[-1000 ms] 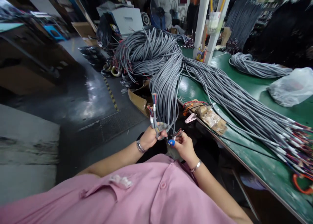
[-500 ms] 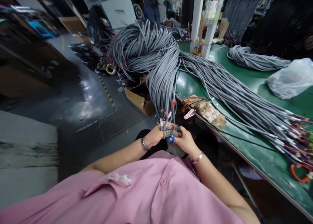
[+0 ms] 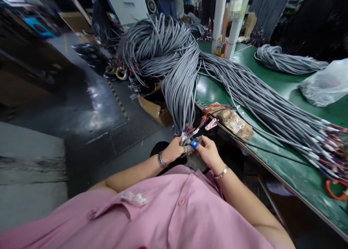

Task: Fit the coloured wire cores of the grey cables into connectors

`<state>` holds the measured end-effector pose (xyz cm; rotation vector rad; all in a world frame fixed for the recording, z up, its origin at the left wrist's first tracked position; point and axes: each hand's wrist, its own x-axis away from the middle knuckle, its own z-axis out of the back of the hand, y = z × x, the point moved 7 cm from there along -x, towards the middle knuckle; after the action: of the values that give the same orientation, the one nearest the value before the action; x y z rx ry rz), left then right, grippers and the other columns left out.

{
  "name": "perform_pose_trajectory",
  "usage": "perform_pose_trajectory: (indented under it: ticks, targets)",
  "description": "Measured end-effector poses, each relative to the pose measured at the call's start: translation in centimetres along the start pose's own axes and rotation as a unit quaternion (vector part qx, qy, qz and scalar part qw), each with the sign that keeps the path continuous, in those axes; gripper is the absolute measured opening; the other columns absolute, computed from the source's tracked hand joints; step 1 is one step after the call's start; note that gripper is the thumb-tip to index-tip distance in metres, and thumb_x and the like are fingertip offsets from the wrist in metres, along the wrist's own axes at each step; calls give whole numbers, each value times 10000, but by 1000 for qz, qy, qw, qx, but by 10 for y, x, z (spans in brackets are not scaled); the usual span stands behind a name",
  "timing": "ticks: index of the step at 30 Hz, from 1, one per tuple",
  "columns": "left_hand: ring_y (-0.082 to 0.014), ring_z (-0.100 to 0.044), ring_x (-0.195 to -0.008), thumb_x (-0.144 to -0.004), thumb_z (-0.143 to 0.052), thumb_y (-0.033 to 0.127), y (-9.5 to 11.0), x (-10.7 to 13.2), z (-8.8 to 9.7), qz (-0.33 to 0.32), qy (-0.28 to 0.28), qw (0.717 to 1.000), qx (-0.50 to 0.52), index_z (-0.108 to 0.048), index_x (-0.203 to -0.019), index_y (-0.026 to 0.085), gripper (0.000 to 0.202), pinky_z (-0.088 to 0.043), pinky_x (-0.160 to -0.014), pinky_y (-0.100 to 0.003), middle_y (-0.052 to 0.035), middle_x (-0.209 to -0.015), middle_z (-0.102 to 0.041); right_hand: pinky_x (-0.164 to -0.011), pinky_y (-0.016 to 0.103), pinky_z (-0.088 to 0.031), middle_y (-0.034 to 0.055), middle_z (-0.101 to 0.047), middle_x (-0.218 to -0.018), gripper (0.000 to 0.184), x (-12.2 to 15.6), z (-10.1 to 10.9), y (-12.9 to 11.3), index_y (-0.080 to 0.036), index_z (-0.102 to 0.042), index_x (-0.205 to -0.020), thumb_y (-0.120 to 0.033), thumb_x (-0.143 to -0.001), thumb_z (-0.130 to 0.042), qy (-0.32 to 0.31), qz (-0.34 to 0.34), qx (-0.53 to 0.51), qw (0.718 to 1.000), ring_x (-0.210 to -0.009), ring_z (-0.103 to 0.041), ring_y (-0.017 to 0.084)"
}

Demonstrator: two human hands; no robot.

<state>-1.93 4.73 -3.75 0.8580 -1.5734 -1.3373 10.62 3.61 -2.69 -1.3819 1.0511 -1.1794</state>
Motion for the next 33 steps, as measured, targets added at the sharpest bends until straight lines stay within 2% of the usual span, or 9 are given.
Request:
perform_pose_trajectory:
  ticks: [4, 6, 13, 17, 22, 25, 29, 33]
  targets:
    - [-108, -542, -519, -664, -760, 412, 7, -1, -4, 13, -69, 997, 10, -662, -673, 103, 325, -403, -502, -216, -48, -601, -642, -471, 222, -392, -33, -570, -572, 344, -1, 3, -9, -178, -575, -735, -488, -713, -723, -12, -6, -40, 999, -470, -480, 84]
    - [-106, -539, -502, -678, -746, 427, 8, -1, -5, 19, -79, 997, 0, -670, -680, 100, 335, -381, -471, -209, -57, -600, -648, -482, 223, -409, -27, -580, -595, 335, -2, 5, -11, -177, -584, -732, -484, -722, -715, -11, -1, -47, 999, -484, -492, 84]
    - [-121, -588, -513, -673, -746, 381, -3, -4, 0, 2, 71, 993, 92, -662, -689, 110, 285, -377, -470, -210, -54, -592, -662, -484, 220, -422, -20, -588, -616, 325, 3, 16, 3, -174, -609, -748, -466, -699, -743, 62, -9, -62, 996, -495, -494, 81]
    - [-135, -617, -518, -667, -746, 371, -14, -4, 3, 27, 123, 985, 118, -656, -694, 112, 276, -299, -416, -191, -68, -609, -676, -469, 226, -399, -30, -546, -592, 325, 9, 17, 10, -186, -581, -740, -478, -718, -724, 77, -1, -62, 995, -493, -459, 88]
    - [-117, -594, -481, -682, -735, 377, -12, -4, 4, 25, 130, 984, 122, -636, -662, 112, 283, -295, -409, -189, -59, -586, -662, -476, 230, -379, -42, -515, -578, 325, 9, 17, 12, -192, -565, -737, -482, -731, -711, 69, 7, -52, 996, -500, -439, 93]
    - [-107, -582, -475, -687, -735, 378, -8, -2, 2, 16, 124, 987, 100, -643, -679, 112, 282, -300, -410, -186, -47, -575, -651, -510, 234, -397, -27, -549, -643, 312, 8, 16, 7, -185, -589, -782, -478, -750, -690, 50, 9, -47, 998, -536, -458, 95]
    - [-107, -576, -483, -651, -763, 356, -6, 1, 0, 6, 125, 988, 93, -646, -679, 117, 268, -384, -449, -199, -30, -564, -644, -547, 241, -420, 11, -611, -784, 337, 6, 15, 0, -183, -622, -893, -488, -759, -670, 30, 16, -26, 999, -612, -494, 109]
    - [-108, -572, -491, -621, -786, 335, -8, 0, -3, -1, 123, 988, 91, -642, -661, 119, 262, -444, -487, -220, -27, -584, -647, -558, 250, -430, 19, -635, -786, 342, 2, 14, 0, -188, -640, -890, -471, -714, -719, 33, 10, -23, 999, -656, -538, 132]
